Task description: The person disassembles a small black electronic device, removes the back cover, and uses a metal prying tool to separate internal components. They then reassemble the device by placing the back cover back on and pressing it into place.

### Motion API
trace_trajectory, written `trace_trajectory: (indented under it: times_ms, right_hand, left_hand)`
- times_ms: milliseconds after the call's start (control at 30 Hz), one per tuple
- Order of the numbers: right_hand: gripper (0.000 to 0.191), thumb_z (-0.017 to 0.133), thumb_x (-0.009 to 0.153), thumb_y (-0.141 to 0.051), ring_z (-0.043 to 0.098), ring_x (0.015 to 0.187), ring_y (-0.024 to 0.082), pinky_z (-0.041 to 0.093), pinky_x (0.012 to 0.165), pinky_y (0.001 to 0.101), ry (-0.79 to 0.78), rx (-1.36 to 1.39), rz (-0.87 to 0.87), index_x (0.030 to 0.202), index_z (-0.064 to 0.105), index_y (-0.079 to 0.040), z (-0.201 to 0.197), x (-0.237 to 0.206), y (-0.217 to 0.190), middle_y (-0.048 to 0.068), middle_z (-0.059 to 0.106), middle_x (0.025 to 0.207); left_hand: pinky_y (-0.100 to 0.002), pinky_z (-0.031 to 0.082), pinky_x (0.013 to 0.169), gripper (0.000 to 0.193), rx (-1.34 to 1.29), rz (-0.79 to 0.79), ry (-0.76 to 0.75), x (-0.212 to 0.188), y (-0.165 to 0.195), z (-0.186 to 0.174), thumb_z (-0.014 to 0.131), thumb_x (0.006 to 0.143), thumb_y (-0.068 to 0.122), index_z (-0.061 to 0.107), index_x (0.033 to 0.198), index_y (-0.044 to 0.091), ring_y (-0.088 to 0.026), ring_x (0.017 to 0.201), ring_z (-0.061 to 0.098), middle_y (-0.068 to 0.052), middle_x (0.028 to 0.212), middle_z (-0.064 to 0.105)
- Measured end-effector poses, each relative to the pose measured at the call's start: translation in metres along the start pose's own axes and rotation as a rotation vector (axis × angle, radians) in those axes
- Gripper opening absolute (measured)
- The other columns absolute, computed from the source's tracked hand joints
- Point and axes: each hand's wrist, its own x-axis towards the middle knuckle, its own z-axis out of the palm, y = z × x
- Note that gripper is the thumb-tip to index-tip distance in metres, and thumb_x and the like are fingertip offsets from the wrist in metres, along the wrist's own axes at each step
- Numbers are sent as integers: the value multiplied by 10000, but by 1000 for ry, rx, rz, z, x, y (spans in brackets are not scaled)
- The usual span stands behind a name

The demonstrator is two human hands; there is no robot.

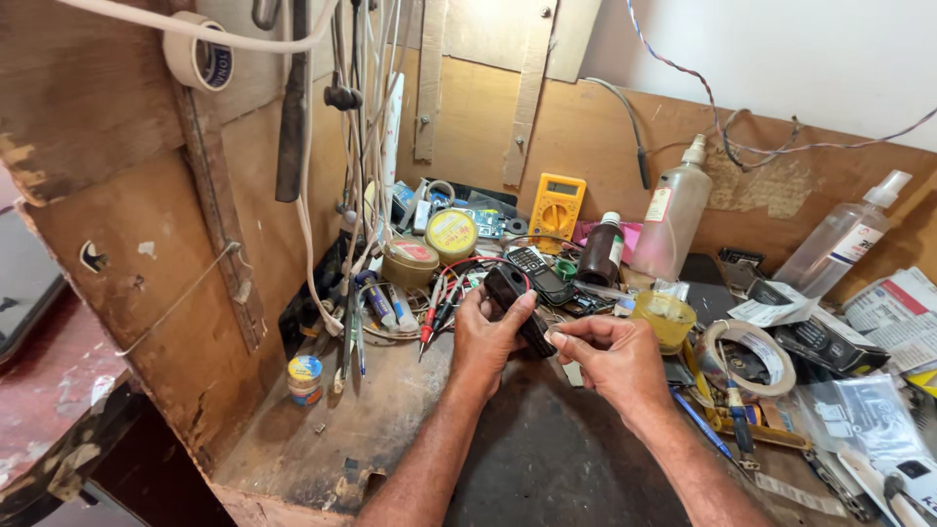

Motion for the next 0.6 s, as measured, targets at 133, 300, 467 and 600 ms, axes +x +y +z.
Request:
trace_trajectory:
  times_ms: [133, 300, 467, 600]
  right_hand:
    - [166, 817, 822, -115, 559, 520, 71, 414, 452, 238, -1, -8, -121, 954, 825, -15, 0, 2, 5, 46, 749, 693]
    - [157, 817, 815, -89, 723, 685, 108, 565, 618, 256, 175, -297, -522, 967, 824, -50, 8, -10, 7, 53, 819, 815]
    - [163, 773, 844, -68, 748, 758, 137, 571, 660, 269, 252, -403, -707, 1004, 797, -51, 11, -25, -1, 112, 794, 901]
    - [169, 791, 848, -96, 741, 689, 99, 557, 626, 254, 306, -305, -624, 1008, 803, -44, 18, -28, -4, 92, 795, 868]
  left_hand:
    - [-345, 638, 642, 438, 37, -17, 26, 0, -1, 0, 811, 844, 196, 600, 1187, 24, -134, 832, 698, -60, 1026, 725]
    - [-329, 623, 627, 479, 62, -19, 38, 2, -1, 0, 816, 832, 217, 590, 1210, 27, -132, 820, 699, -61, 1035, 734]
    - [-328, 623, 636, 513, 96, 14, 57, 1, -1, 0, 825, 828, 233, 571, 1218, 16, -137, 829, 709, -66, 1031, 735]
    - [-338, 597, 647, 490, 85, 23, 60, 0, -1, -1, 819, 842, 217, 568, 1211, 16, -148, 857, 694, -75, 1046, 723]
